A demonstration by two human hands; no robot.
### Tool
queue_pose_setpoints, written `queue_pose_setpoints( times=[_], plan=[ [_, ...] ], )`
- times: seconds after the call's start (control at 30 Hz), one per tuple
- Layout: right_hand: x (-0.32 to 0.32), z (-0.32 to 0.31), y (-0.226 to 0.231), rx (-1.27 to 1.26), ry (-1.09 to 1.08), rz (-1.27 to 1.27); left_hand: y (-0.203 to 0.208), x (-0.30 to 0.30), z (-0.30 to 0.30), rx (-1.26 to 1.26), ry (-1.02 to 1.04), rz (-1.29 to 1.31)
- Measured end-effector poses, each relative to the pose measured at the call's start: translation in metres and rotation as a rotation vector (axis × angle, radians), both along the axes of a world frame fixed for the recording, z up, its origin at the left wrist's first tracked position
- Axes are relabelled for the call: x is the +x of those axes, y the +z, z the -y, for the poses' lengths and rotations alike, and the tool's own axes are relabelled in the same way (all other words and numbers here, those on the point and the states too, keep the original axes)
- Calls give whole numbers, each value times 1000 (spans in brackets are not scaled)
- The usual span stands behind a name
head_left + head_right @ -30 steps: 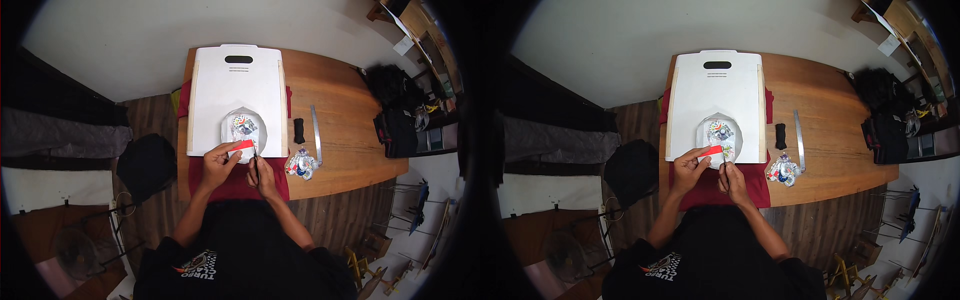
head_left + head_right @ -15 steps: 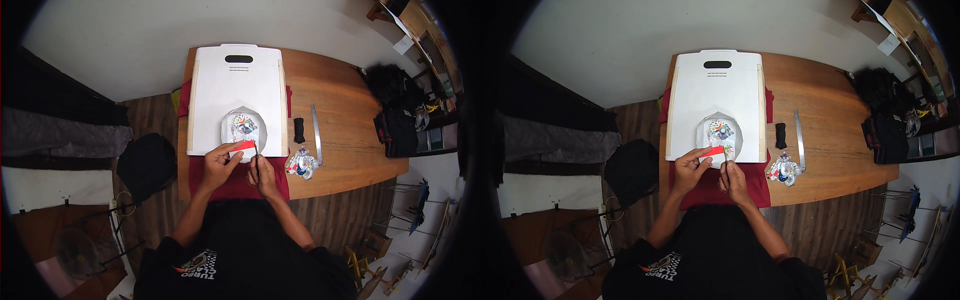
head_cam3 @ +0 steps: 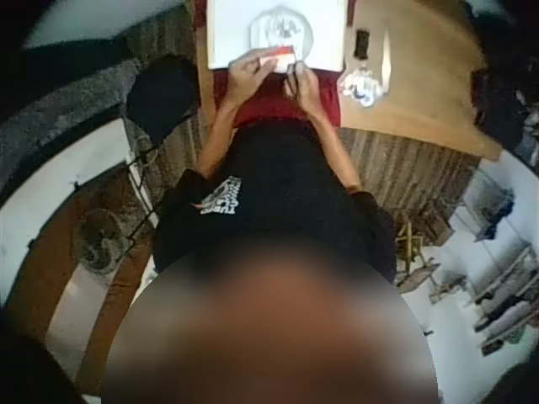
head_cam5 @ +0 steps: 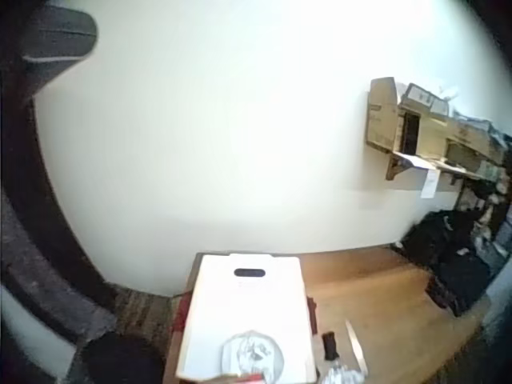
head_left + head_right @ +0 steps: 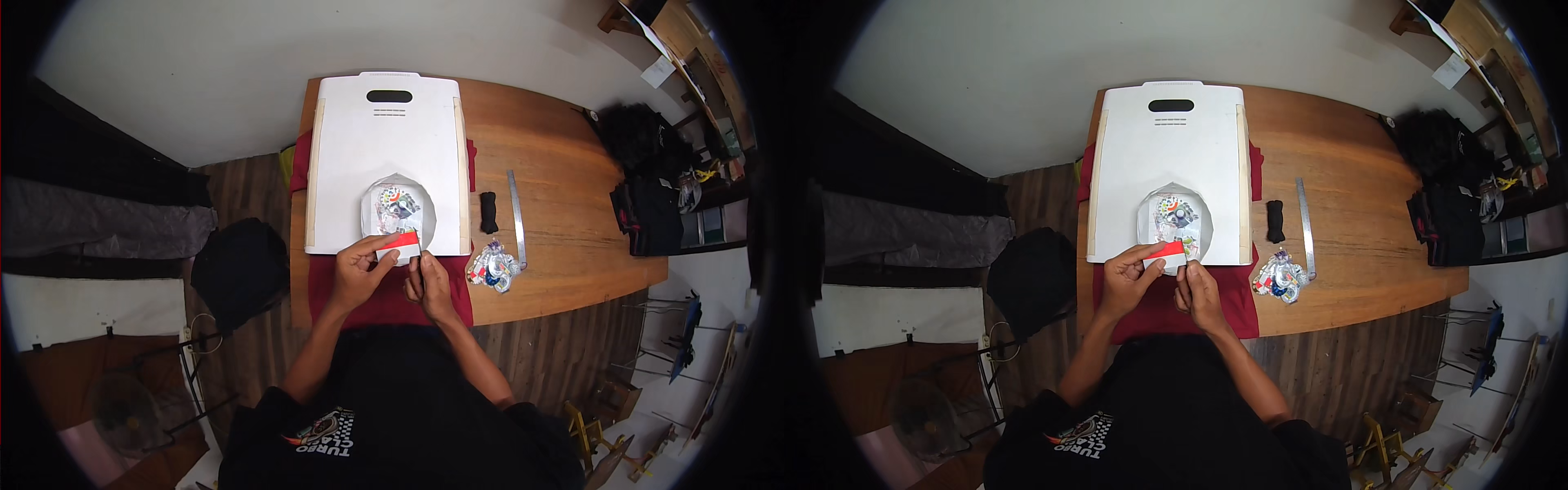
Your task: Trimming a small red label using a pair of scissors on a workbench.
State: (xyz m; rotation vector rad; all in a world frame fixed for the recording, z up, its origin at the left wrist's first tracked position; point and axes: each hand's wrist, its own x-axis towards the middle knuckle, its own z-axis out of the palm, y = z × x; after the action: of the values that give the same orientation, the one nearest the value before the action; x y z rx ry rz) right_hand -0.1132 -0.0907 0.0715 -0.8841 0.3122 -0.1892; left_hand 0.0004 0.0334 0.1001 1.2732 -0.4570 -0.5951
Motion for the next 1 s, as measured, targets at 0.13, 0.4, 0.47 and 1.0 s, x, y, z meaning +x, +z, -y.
queue_pose_setpoints(
  times=[0.13,0.4,0.47,1.0],
  plan=[
    [1,0,2,-21,-23,-2,3,1,-1,14,-1,-8],
    [-4,1,0,-35,23,-3,3,1,1,16,6,-15],
    [-1,-1,5,-35,-9,-33,5,0,1,19,19,-26],
    [0,3,3,-47,-41,-27,-2,-2,2,-11,5,-15]
  ],
)
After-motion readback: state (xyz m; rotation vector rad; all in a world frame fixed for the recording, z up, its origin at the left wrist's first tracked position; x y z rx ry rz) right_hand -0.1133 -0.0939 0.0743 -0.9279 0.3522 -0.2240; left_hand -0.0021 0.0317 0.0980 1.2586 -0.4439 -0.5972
